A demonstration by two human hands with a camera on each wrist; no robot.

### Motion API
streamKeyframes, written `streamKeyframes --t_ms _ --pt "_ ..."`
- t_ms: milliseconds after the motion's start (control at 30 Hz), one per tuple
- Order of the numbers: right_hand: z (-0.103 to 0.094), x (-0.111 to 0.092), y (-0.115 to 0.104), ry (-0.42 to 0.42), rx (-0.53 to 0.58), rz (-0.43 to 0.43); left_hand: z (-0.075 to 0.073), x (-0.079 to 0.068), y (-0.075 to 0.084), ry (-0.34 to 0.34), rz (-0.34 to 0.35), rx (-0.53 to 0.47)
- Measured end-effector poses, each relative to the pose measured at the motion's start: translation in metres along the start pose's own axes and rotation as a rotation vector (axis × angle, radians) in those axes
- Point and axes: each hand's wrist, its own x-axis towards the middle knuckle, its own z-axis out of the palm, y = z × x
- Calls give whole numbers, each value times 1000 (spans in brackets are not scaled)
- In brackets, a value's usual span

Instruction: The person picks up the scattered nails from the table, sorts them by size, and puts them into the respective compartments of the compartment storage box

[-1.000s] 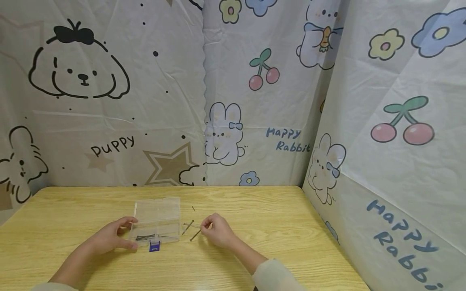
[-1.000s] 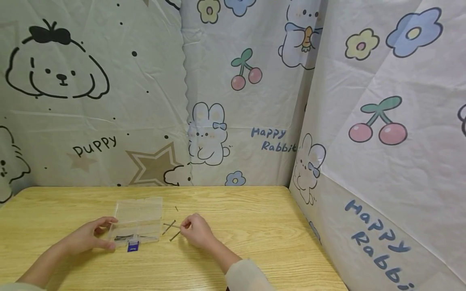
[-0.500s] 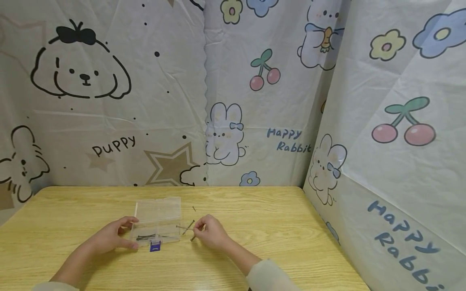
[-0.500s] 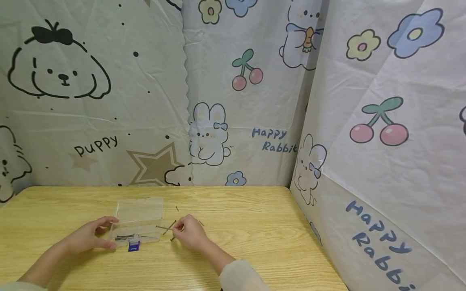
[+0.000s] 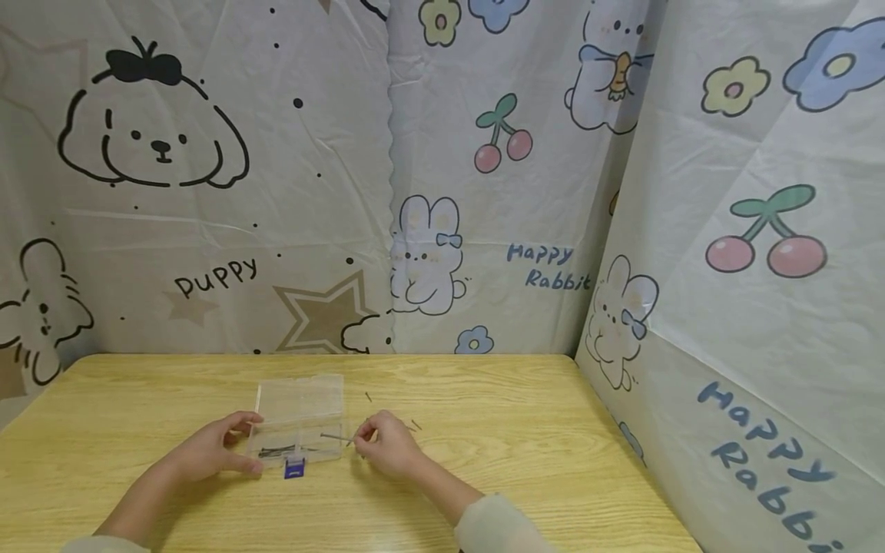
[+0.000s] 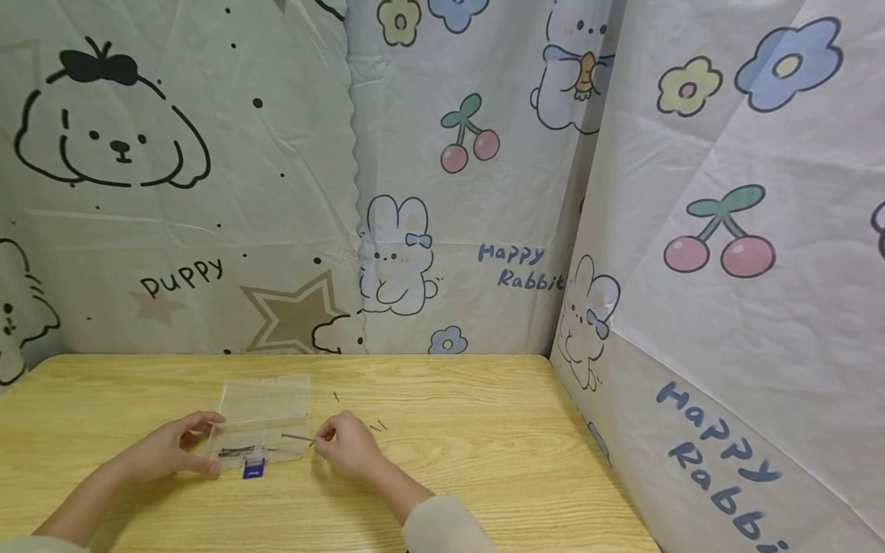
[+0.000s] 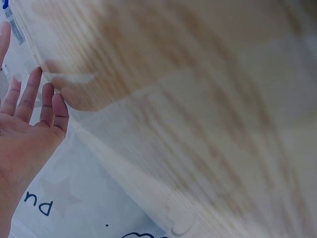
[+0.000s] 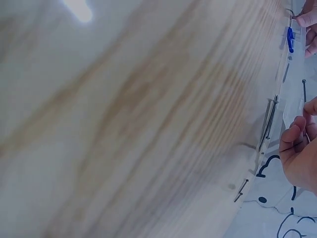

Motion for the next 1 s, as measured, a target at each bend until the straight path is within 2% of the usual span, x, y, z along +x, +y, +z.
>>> streamKeyframes --t_ms 633,1000 --pt "19 7 -12 8 -55 -6 0 -1 0 0 -1 -9" --pt "24 15 -16 6 -84 -60 1 -2 2 4 -9 0"
